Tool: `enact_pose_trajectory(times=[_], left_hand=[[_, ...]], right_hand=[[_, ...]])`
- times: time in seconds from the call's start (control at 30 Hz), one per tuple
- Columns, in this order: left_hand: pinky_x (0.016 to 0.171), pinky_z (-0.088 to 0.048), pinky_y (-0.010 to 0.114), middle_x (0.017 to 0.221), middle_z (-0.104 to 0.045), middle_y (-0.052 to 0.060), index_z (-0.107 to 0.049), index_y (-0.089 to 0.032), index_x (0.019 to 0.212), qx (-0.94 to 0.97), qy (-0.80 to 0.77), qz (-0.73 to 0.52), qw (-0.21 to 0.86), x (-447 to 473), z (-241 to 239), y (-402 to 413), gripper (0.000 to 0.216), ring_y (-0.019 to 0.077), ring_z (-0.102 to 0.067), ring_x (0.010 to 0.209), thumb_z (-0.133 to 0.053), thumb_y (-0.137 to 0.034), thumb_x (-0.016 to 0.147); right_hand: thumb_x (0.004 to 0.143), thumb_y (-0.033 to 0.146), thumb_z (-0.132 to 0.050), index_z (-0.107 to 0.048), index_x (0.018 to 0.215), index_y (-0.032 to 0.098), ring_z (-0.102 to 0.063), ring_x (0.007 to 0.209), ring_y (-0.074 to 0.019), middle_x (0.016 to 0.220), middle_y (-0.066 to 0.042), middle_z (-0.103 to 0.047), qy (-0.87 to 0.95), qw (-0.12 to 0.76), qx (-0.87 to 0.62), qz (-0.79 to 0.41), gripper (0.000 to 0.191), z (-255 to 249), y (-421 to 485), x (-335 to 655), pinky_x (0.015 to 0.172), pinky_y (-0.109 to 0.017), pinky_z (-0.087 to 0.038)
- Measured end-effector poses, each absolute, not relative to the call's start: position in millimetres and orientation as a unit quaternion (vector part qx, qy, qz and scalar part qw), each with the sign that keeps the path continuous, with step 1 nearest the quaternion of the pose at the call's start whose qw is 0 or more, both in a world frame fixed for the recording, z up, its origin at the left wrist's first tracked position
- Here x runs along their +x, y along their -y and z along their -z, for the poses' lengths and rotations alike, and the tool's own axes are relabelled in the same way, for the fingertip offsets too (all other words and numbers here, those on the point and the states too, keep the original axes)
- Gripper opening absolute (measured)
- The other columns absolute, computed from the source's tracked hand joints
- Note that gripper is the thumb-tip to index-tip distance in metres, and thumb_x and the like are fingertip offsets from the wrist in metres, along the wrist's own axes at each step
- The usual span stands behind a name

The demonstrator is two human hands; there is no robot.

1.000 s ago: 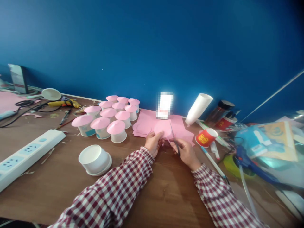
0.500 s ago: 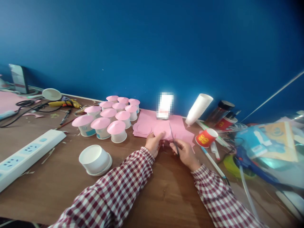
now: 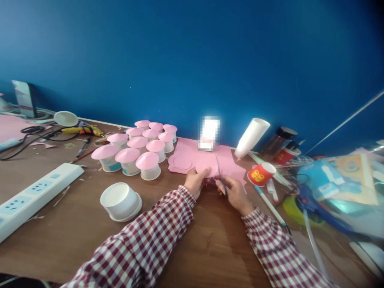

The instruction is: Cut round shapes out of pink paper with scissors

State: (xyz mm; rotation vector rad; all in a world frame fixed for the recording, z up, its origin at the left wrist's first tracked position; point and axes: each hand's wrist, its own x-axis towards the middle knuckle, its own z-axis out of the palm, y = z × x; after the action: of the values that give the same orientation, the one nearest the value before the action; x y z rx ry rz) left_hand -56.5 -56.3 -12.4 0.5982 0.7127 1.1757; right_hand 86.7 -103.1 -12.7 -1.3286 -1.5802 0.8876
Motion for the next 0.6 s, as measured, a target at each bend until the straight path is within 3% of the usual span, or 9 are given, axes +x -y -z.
enact_pose_trajectory(times=[0.6], left_hand=[[0.040, -0.039, 0.016, 0.063, -0.061, 0.002, -0.061, -0.009, 0.078, 0.250, -0.329, -0.541, 0.733, -56.8, 7.1, 56.5, 0.022, 0.0050, -0.050, 0.044, -0.074, -0.019, 0.063]], right_hand=[[0.081, 0.042, -0.059, -0.063, 0.097, 0.014, -0.049, 0.051, -0.0113, 0.058, 0.002, -0.051, 0.627, 0.424, -0.536, -0.373, 0.033, 9.9, 103.4, 88.2, 0.049, -0.023, -0.046]])
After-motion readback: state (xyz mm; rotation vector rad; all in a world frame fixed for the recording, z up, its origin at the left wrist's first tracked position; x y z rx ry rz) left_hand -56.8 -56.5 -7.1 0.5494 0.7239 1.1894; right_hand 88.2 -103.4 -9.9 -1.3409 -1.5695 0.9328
